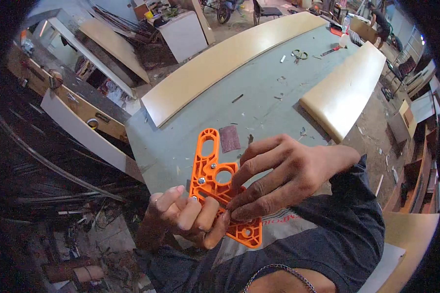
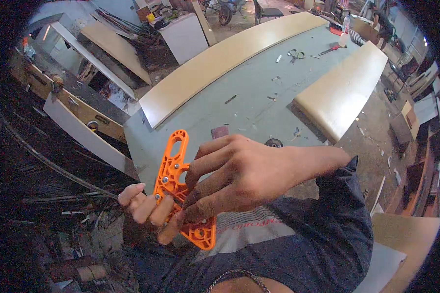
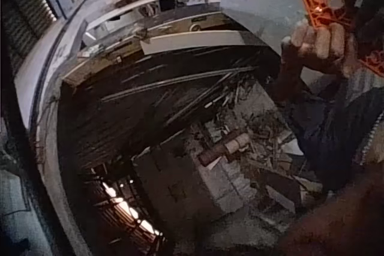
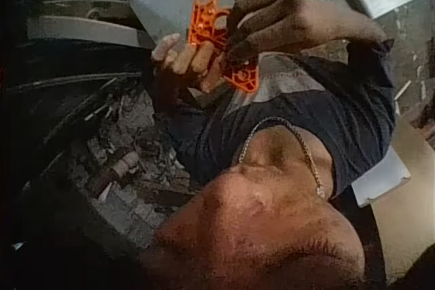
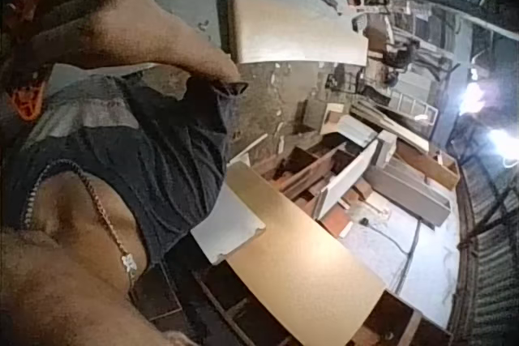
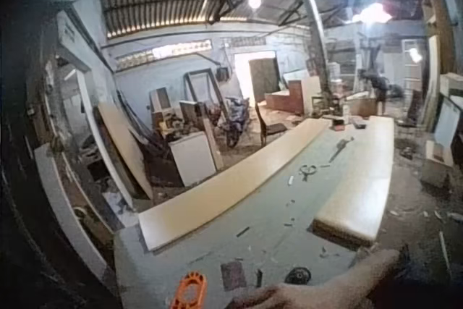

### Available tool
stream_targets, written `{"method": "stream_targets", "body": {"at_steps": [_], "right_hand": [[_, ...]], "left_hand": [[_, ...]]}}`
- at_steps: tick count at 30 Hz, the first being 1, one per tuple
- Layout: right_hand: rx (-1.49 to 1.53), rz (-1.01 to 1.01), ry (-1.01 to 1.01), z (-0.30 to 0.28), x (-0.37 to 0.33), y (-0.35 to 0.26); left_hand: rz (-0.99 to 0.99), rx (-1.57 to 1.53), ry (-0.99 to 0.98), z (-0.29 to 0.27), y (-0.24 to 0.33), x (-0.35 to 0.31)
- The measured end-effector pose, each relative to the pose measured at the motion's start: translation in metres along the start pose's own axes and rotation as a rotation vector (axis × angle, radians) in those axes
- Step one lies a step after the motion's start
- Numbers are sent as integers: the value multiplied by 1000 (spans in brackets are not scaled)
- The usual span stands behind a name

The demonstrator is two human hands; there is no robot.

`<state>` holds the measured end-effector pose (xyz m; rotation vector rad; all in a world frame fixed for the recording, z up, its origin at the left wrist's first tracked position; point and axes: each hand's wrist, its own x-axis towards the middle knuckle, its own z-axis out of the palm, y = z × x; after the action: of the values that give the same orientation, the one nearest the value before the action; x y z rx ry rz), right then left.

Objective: The person trims excess sandpaper from a round sanding pad using a blade, then inserts and fits a cutter blade into an orange trimming tool by hand.

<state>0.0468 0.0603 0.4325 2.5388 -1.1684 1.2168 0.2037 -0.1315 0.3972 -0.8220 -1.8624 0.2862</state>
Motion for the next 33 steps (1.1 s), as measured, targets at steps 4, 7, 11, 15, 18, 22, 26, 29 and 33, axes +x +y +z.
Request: {"method": "stream_targets", "body": {"at_steps": [4, 7, 11, 15, 18, 22, 26, 29, 33], "right_hand": [[-13, 16, 8, -1, -1, 2], [-12, 49, -29, -5, 0, 0], [20, 39, 89, 3, 1, 1], [17, 44, 123, 3, -1, 1], [-7, 100, 89, 1, -6, 3], [18, 53, 34, 0, 1, 4], [-2, 26, 10, 1, 1, 6], [-36, 22, -50, -2, 1, 4], [-20, 21, -33, 0, 2, 4]], "left_hand": [[51, 26, 37, 0, -8, -2], [57, -14, -113, -9, -12, 2], [14, -80, -135, -17, -7, -4], [24, -116, -133, -18, -9, -3], [70, -117, -53, -6, -10, -8], [64, -123, -52, -9, -7, -6], [-7, -83, -170, -11, -7, 0], [69, -99, -143, -8, -9, -10], [46, -148, -116, -7, -5, -15]]}}
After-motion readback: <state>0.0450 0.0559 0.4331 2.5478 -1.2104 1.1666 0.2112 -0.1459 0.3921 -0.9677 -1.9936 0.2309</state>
